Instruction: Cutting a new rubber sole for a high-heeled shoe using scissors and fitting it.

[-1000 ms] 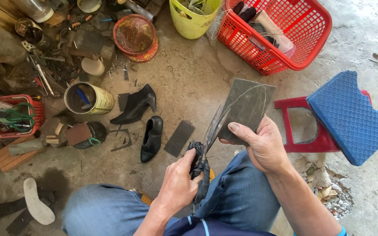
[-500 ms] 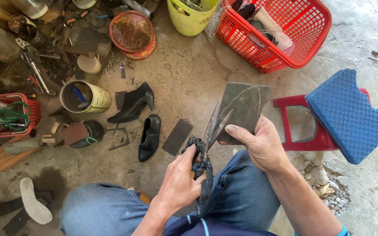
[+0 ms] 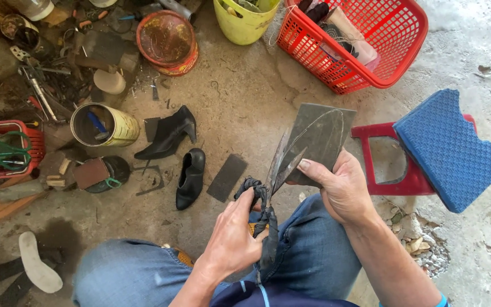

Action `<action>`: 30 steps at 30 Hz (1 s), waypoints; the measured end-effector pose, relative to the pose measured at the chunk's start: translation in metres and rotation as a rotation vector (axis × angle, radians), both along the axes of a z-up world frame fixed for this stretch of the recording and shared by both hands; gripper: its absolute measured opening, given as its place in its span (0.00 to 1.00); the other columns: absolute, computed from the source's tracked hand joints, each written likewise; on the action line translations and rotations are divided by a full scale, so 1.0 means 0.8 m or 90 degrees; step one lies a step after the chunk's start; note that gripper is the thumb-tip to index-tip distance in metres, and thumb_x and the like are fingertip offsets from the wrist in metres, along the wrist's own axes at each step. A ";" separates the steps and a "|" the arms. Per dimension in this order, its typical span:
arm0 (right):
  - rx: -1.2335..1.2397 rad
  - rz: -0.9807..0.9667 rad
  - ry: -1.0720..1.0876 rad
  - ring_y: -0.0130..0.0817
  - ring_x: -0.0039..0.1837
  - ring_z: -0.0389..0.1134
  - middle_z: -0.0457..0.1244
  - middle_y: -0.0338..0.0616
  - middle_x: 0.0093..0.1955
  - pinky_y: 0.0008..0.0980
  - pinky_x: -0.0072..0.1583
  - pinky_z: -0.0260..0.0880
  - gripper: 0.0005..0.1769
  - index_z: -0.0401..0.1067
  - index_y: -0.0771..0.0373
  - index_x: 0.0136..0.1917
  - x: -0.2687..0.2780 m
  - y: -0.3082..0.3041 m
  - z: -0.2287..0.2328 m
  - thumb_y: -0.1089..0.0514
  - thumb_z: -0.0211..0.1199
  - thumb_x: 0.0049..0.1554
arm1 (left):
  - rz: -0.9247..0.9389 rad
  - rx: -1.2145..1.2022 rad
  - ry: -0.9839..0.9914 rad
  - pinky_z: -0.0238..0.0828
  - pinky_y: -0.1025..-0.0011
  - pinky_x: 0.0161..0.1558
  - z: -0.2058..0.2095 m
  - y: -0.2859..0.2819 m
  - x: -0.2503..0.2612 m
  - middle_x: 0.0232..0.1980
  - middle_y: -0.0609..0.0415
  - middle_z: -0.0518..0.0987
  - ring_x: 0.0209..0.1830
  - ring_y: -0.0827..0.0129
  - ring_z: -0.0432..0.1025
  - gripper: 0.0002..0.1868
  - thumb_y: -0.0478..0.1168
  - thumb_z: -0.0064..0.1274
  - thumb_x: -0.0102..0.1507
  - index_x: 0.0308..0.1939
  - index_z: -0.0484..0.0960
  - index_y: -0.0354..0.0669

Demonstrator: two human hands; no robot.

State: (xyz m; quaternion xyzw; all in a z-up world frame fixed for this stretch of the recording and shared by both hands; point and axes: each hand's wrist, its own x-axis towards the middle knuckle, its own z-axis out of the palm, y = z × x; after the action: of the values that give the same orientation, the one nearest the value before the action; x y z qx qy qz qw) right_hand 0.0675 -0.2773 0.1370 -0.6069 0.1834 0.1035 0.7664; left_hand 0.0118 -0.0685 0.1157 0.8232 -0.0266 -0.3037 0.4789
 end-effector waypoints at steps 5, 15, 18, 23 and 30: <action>-0.003 0.008 0.012 0.41 0.44 0.75 0.72 0.51 0.47 0.43 0.45 0.82 0.16 0.72 0.67 0.54 0.002 -0.001 -0.001 0.62 0.69 0.52 | 0.006 0.002 0.033 0.66 0.59 0.46 -0.001 -0.001 -0.002 0.48 0.56 0.80 0.48 0.56 0.73 0.21 0.47 0.60 0.56 0.49 0.71 0.50; -0.024 0.042 0.031 0.40 0.42 0.74 0.72 0.51 0.44 0.40 0.44 0.81 0.14 0.73 0.67 0.51 0.005 0.004 0.001 0.61 0.68 0.52 | -0.007 0.025 0.017 0.67 0.56 0.46 -0.016 -0.002 -0.004 0.49 0.56 0.81 0.45 0.53 0.74 0.28 0.45 0.59 0.56 0.59 0.70 0.48; -0.019 0.048 0.037 0.40 0.43 0.75 0.72 0.50 0.44 0.43 0.45 0.82 0.15 0.73 0.67 0.52 0.005 0.002 -0.006 0.60 0.68 0.52 | -0.007 0.022 -0.020 0.66 0.53 0.45 -0.033 -0.003 -0.010 0.48 0.51 0.82 0.46 0.47 0.73 0.30 0.44 0.58 0.56 0.61 0.68 0.45; -0.028 0.061 0.058 0.42 0.45 0.76 0.72 0.49 0.46 0.45 0.46 0.83 0.16 0.72 0.65 0.53 0.009 0.002 -0.004 0.60 0.68 0.52 | -0.011 0.014 -0.046 0.65 0.50 0.44 -0.052 -0.001 -0.014 0.48 0.40 0.81 0.49 0.36 0.71 0.29 0.40 0.58 0.59 0.64 0.67 0.41; -0.022 0.056 0.070 0.42 0.46 0.76 0.72 0.51 0.47 0.45 0.46 0.82 0.18 0.73 0.66 0.55 0.013 0.006 -0.001 0.60 0.68 0.52 | 0.008 0.026 -0.121 0.64 0.48 0.38 -0.067 -0.004 -0.023 0.45 0.40 0.81 0.45 0.35 0.71 0.26 0.39 0.58 0.59 0.60 0.69 0.41</action>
State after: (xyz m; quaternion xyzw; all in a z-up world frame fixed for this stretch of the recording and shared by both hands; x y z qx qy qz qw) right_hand 0.0775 -0.2727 0.1363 -0.6211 0.2001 0.1675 0.7391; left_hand -0.0062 -0.0713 0.0623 0.8580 -0.0604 -0.2216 0.4594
